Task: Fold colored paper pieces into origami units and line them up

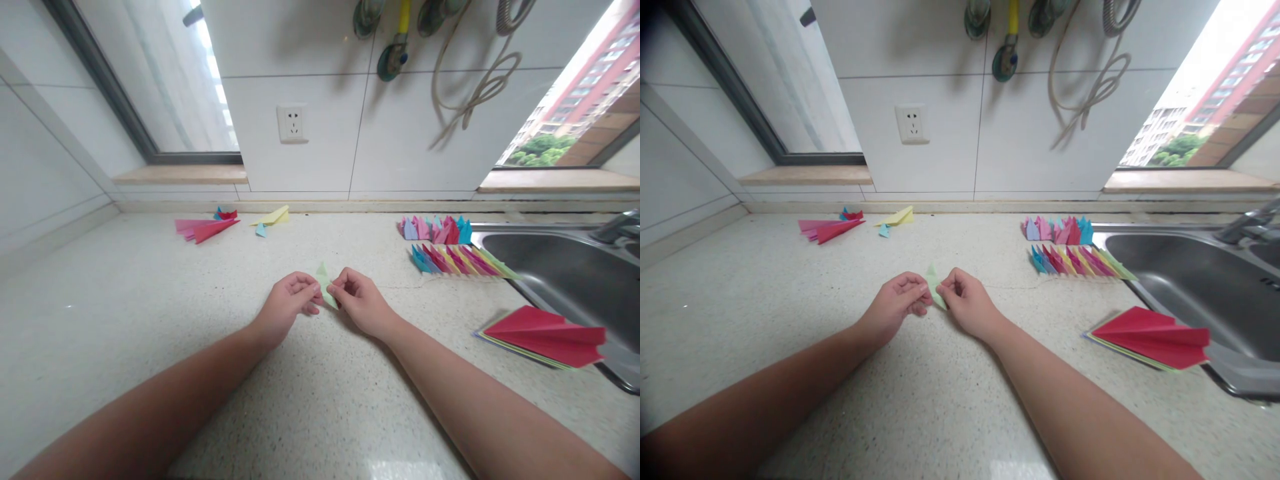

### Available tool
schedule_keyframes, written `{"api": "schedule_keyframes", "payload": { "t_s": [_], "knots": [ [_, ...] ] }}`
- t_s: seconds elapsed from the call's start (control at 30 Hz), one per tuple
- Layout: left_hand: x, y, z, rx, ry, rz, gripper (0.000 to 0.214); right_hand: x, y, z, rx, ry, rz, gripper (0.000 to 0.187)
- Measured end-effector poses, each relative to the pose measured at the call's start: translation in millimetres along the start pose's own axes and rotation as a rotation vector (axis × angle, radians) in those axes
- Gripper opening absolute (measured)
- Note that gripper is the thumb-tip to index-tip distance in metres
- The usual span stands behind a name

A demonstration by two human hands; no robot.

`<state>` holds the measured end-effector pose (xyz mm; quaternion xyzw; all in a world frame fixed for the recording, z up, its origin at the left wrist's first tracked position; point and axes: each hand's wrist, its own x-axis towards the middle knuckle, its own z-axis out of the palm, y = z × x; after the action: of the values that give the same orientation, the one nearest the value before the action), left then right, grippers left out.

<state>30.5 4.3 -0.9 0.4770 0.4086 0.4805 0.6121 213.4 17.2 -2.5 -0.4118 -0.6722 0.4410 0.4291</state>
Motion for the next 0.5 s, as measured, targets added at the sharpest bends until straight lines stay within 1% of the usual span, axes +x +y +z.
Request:
{"api": "schedule_keyframes", "payload": {
  "t_s": [0.27, 0.33, 0.5],
  "knots": [
    [-1.0, 1.6, -0.2, 0.065, 0.033, -0.018, 0.027, -5.3, -6.3, 2.7, -0.244, 0.046, -0.150, 0.015],
    [-1.2, 1.7, -0.1, 0.067, 0.033, -0.028, 0.026, -5.7, -7.8, 2.8, -0.277, 0.057, -0.168, 0.014],
    [-0.1, 2.6, -0.1, 0.031, -0.011, -0.022, 0.024, -5.0, -8.5, 4.0, -0.301, 0.082, -0.181, 0.015]
  ]
}}
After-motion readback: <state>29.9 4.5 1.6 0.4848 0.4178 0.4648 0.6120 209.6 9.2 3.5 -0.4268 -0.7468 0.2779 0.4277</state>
